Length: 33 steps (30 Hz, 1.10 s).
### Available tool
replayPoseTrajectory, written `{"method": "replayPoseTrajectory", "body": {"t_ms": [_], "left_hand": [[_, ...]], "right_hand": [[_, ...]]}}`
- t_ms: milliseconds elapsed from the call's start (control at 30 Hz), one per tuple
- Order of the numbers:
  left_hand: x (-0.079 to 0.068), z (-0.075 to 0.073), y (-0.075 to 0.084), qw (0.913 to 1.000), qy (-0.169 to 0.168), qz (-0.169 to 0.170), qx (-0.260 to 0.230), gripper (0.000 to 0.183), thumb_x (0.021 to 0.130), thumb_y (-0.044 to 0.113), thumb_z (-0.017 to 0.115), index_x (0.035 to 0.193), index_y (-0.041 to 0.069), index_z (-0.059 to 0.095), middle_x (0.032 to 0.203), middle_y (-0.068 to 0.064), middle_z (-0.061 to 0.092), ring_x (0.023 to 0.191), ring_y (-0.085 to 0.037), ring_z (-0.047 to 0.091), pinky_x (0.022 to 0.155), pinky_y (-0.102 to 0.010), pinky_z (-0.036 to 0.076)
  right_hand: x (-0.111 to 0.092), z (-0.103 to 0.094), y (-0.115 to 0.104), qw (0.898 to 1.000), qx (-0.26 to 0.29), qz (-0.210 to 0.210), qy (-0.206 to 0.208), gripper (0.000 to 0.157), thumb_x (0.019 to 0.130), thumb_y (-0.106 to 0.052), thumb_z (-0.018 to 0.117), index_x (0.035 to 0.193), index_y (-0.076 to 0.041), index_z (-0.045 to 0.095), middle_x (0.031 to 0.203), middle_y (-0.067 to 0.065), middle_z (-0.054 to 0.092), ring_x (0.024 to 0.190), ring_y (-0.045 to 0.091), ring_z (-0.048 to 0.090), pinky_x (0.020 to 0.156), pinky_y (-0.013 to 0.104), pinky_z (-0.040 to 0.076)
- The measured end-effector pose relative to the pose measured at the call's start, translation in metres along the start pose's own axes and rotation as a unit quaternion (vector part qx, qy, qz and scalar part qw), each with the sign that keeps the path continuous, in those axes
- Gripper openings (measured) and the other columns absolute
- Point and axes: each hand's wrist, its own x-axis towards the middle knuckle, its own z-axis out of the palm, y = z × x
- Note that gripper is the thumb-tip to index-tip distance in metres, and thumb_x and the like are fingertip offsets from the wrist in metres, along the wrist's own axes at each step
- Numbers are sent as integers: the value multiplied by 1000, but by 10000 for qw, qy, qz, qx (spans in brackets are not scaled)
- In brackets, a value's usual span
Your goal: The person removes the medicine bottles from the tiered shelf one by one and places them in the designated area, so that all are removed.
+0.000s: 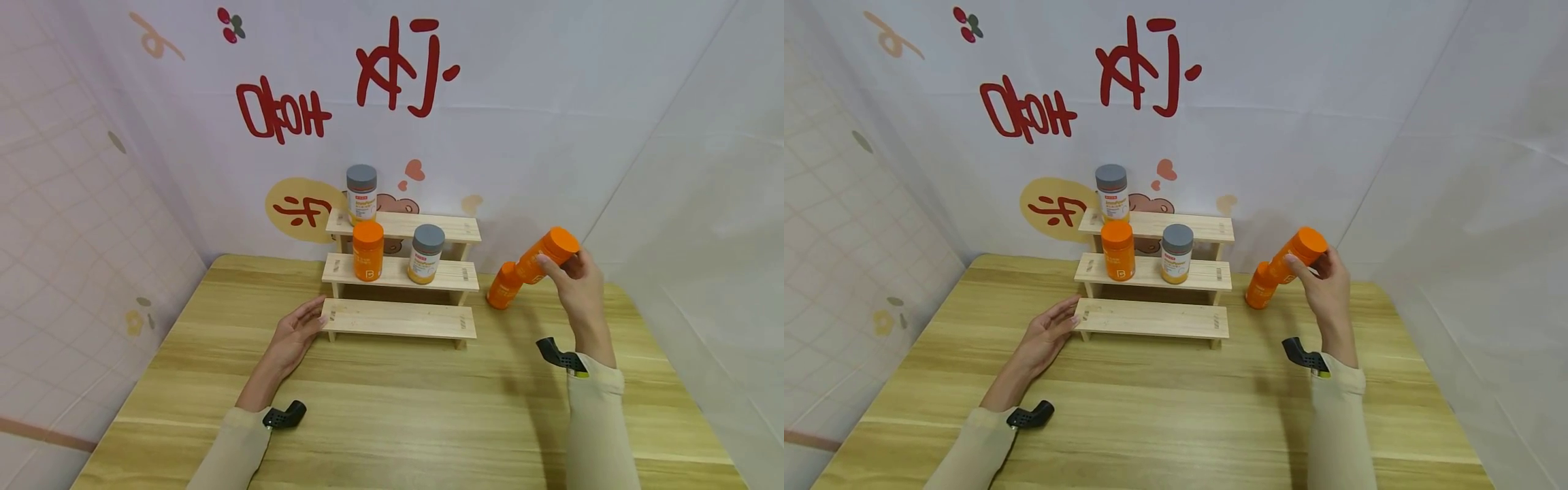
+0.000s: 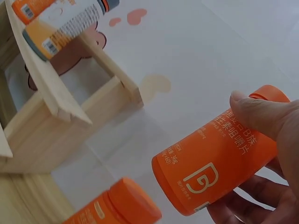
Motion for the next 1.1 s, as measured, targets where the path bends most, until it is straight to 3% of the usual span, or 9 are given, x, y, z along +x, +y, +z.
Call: {"method": "replayPoseTrajectory", "body": {"t_ms": [133,233,567,933,1000,1100], "left_hand": [[0,0,0,10000,-28,27,-19,64,101,1,61,157,-5,32,128,-1,54,116,-3,58,95,-14,52],[0,1,1,10000,-50,34,-27,65,101,1,62,158,-6,31,128,-2,54,116,-3,59,96,-15,52],[-1,2,2,10000,3,-13,-10,63,101,1,62,157,-1,35,127,0,54,117,-4,58,97,-15,52],[0,1,3,10000,18,-30,1,60,101,2,62,156,2,39,128,0,53,116,-4,57,95,-14,52],[0,1,2,10000,9,-14,-1,59,101,2,62,156,2,40,127,0,53,116,-4,57,95,-14,52],[0,0,1,10000,7,-13,-1,59,101,2,61,156,2,40,127,0,53,115,-3,56,95,-14,52]], "right_hand": [[2,-9,7,9997,-135,190,34,68,93,-35,77,152,-29,45,143,-4,56,127,9,51,124,53,27],[3,-16,13,9995,-145,280,27,70,93,-35,76,154,-31,43,148,-2,53,131,10,50,126,57,23],[3,-32,28,9996,-2,260,-114,71,95,-30,74,157,-31,39,151,0,50,133,8,48,128,55,20],[5,-40,51,9972,-554,392,-318,71,97,-36,71,158,-36,36,152,-1,51,127,4,51,124,61,24],[6,-40,57,9968,-603,381,-361,70,97,-36,71,158,-36,37,147,-5,54,123,1,52,123,59,27],[7,-39,65,9957,-764,336,-408,68,97,-37,71,157,-34,39,143,-9,55,122,0,51,118,42,37]]}}
